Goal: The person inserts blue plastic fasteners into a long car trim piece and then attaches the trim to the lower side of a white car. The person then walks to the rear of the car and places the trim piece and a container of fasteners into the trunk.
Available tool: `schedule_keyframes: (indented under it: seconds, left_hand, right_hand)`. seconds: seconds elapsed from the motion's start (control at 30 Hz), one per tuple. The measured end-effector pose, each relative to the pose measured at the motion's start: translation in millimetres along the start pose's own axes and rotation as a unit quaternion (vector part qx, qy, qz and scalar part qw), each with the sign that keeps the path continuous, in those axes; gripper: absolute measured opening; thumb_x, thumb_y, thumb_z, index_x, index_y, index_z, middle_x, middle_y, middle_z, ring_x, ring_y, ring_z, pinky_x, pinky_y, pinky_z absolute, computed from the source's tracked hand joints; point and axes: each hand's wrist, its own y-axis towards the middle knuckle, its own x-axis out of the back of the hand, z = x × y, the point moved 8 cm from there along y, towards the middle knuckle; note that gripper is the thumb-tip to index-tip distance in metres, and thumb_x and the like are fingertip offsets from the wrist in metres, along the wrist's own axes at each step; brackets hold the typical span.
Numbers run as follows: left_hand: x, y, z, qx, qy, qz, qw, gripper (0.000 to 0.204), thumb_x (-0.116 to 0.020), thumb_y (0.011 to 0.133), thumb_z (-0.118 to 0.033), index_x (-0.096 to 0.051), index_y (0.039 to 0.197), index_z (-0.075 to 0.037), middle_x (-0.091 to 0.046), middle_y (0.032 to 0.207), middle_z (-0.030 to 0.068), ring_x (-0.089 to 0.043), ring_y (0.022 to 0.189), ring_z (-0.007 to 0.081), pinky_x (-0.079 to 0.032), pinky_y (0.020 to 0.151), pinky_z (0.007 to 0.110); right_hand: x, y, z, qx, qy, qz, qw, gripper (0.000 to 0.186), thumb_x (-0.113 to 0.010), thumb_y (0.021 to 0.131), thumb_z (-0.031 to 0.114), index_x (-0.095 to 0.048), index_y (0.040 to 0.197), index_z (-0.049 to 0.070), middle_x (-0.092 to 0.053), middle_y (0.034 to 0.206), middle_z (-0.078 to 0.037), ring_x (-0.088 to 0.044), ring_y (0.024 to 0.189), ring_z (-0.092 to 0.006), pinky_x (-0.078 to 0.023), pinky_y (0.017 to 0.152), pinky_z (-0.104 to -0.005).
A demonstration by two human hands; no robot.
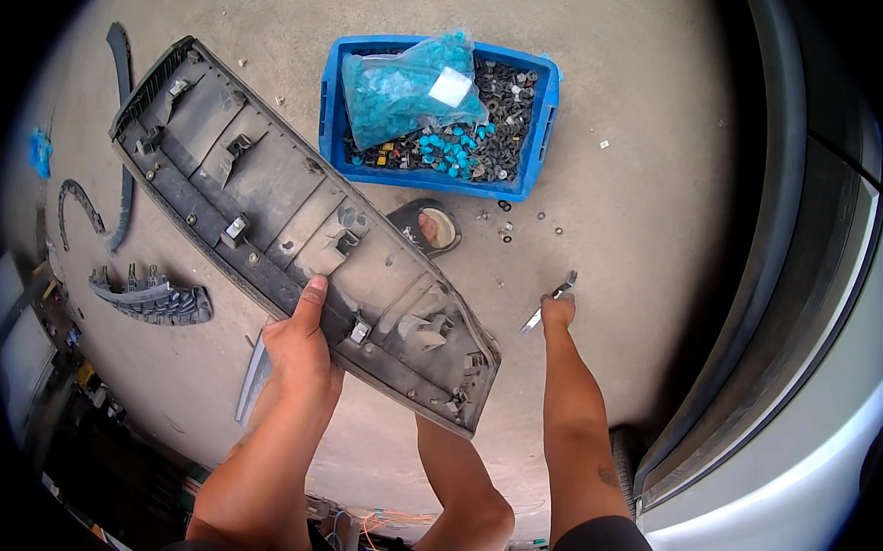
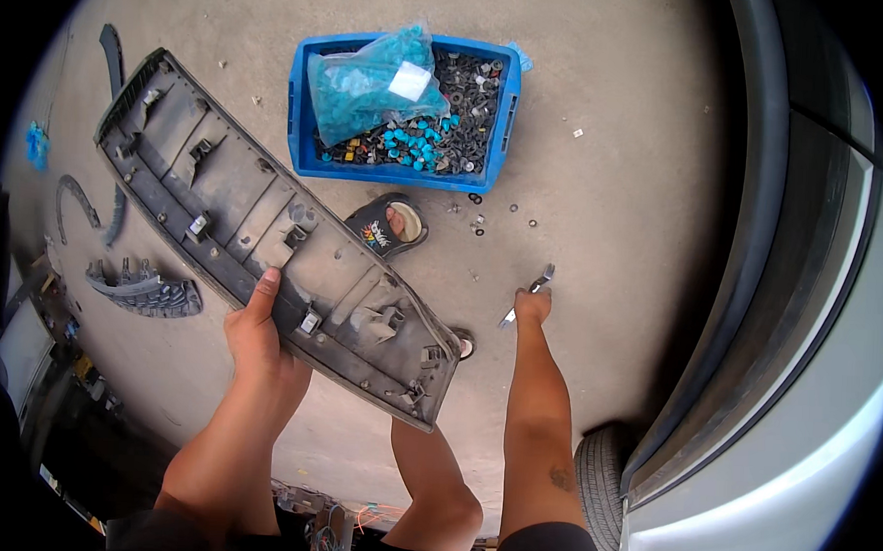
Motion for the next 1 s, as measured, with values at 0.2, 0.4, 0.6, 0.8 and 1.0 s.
schedule_keyframes:
  seconds: [0.2,0.4,0.6,0.8,1.0]
  left_hand:
    - [-13.1,-0.9,-8.4,-0.004,-0.012,0.012,1.0,0.032,-0.072,0.09,-0.007,-0.06,0.116,0.006,-0.068,0.11,0.0137,-0.066,0.098,0.0222,-0.054,0.09,0.036]
    - [-10.2,0.3,-17.7,-0.016,0.03,0.0,0.999,0.031,-0.072,0.091,-0.008,-0.06,0.115,0.007,-0.068,0.11,0.0146,-0.066,0.097,0.0218,-0.053,0.089,0.036]
    - [-18.9,-9.6,-21.8,0.017,-0.004,-0.03,0.999,0.028,-0.073,0.09,-0.009,-0.062,0.11,0.007,-0.068,0.108,0.0152,-0.066,0.095,0.0222,-0.053,0.089,0.035]
    - [-18.4,0.0,-21.8,0.006,-0.006,-0.016,1.0,0.028,-0.074,0.089,-0.008,-0.063,0.109,0.007,-0.069,0.107,0.014,-0.066,0.093,0.0215,-0.052,0.088,0.032]
    - [-3.6,-2.3,-55.1,0.011,-0.008,-0.014,1.0,0.024,-0.075,0.087,-0.005,-0.065,0.108,0.002,-0.069,0.104,0.0092,-0.065,0.092,0.0179,-0.051,0.085,0.031]
  right_hand:
    - [-5.8,26.8,-2.9,-0.038,0.038,-0.052,0.997,0.031,-0.067,0.071,0.012,-0.063,0.097,-0.004,-0.069,0.102,-0.028,-0.068,0.1,-0.0419,-0.054,0.088,-0.0457]
    - [7.2,-13.1,80.6,-0.005,0.495,0.049,0.867,0.006,-0.054,0.079,0.004,-0.06,0.078,0.006,-0.05,0.07,0.003,-0.046,0.062,-0.0099,-0.035,0.055,-0.0279]
    - [116.4,-51.4,277.7,0.136,0.495,0.136,0.847,0.007,-0.055,0.08,0.005,-0.061,0.077,0.004,-0.056,0.07,0.001,-0.051,0.062,-0.0098,-0.038,0.053,-0.0283]
    - [148.2,-30.9,379.5,0.342,0.217,0.098,0.909,0.032,-0.063,0.078,0.019,-0.063,0.1,-0.004,-0.065,0.083,-0.012,-0.063,0.07,-0.0223,-0.053,0.068,-0.0357]
    - [130.5,-112.7,395.4,0.254,0.017,-0.051,0.966,0.041,-0.073,0.074,0.029,-0.066,0.097,-0.005,-0.07,0.102,-0.026,-0.068,0.099,-0.042,-0.052,0.086,-0.0482]
